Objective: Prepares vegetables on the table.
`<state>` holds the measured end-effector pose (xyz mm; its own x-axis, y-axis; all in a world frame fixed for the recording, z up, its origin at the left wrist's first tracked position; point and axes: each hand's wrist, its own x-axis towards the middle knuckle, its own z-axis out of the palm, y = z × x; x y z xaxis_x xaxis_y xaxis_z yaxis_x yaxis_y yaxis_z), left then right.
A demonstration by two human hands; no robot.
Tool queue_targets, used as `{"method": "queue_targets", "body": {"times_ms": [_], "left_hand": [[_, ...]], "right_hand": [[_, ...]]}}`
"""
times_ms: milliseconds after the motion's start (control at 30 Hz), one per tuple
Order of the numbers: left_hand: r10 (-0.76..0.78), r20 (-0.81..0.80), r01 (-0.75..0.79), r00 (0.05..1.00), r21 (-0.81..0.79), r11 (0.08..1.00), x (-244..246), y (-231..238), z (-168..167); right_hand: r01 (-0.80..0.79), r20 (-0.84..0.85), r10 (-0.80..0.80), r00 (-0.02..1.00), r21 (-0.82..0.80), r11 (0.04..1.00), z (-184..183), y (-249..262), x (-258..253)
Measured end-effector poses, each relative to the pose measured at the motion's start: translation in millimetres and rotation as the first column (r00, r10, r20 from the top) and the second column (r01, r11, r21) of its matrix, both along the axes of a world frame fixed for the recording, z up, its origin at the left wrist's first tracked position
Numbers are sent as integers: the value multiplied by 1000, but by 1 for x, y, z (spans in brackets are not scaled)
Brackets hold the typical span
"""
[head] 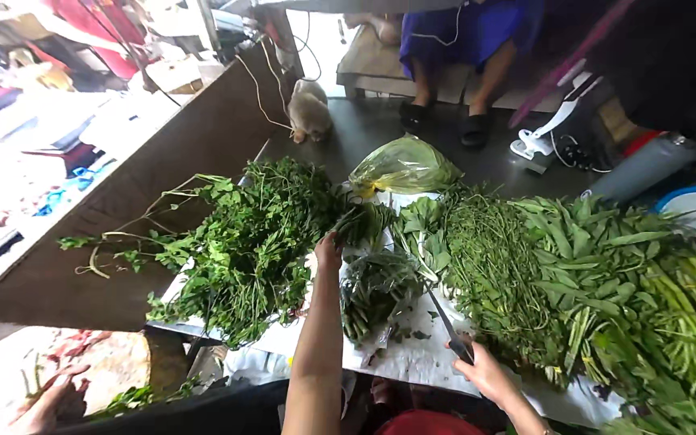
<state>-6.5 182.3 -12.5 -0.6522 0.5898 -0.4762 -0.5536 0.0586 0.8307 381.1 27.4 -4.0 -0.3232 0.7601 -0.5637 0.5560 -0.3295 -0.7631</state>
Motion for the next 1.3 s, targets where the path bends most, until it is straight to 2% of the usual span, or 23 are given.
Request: {"method": "queue_targets", "body": {"times_ms": [67, 133, 200, 267, 333, 433, 567, 733, 833, 900, 967, 1033, 1067, 1100, 1133, 1233, 1300], "left_hand": [[-24, -70, 21, 997, -54, 998, 0, 21, -17], [-126, -234, 73, 964, -220, 973, -2, 30, -31], [-335, -405, 136, 851, -447, 884, -2, 29, -34], [-474, -490, 147, 732, -566, 812, 0, 20, -27], [-513, -559, 176, 651, -546, 819, -1, 4, -14], [-498, -617, 258, 610, -440, 860, -2, -31, 7], [-485, -660, 160, 573, -490, 857, 0, -101, 23], [-409, -691, 41, 596, -482, 875, 9, -178, 9], [-532, -642, 51, 552, -610, 791, 19, -209, 10], [-645, -616, 82, 453, -691, 718, 31, -221, 9], [-671, -686, 143, 280, -662, 736, 45, -224, -6], [-641, -758, 202, 119, -614, 763, 59, -219, -20], [-639, -766, 200, 75, -616, 762, 65, -214, -24], [-666, -742, 181, 78, -647, 741, 70, -209, -26], [-708, -695, 153, 123, -692, 706, 72, -205, -24], [-768, -541, 107, 344, -790, 604, 63, -198, -18], [-780, -494, 109, 385, -815, 570, 56, -198, -18]], "right_hand": [[9, 14, -9, 1000, -5, 1000, -2, -3, 1], [27, 8, -27, 1000, -9, 1000, -6, -6, 1], [59, -6, -59, 998, -14, 998, -2, -7, -1], [85, -20, -84, 996, 2, 996, 0, -8, -7], [107, -14, -106, 994, 53, 993, -2, -6, -19], [132, 45, -142, 989, 177, 975, -9, 7, -44], [81, 187, -143, 972, 305, 949, -33, 24, -71], [-86, 382, -36, 923, 297, 951, -49, 31, -66], [-294, 541, 107, 835, 272, 916, -17, 26, -56], [-406, 572, 167, 803, 320, 856, 10, 23, -58], [-483, 484, 266, 833, 405, 776, 24, 27, -78], [-577, 380, 439, 814, 439, 689, 15, 40, -114], [-622, 350, 514, 783, 422, 660, 4, 49, -135], [-647, 343, 549, 763, 401, 649, -8, 58, -154], [-645, 358, 537, 764, 390, 657, -16, 66, -169], [-500, 373, 352, 858, 452, 739, -21, 94, -189], [-470, 372, 318, 872, 452, 758, -19, 113, -188]]}}
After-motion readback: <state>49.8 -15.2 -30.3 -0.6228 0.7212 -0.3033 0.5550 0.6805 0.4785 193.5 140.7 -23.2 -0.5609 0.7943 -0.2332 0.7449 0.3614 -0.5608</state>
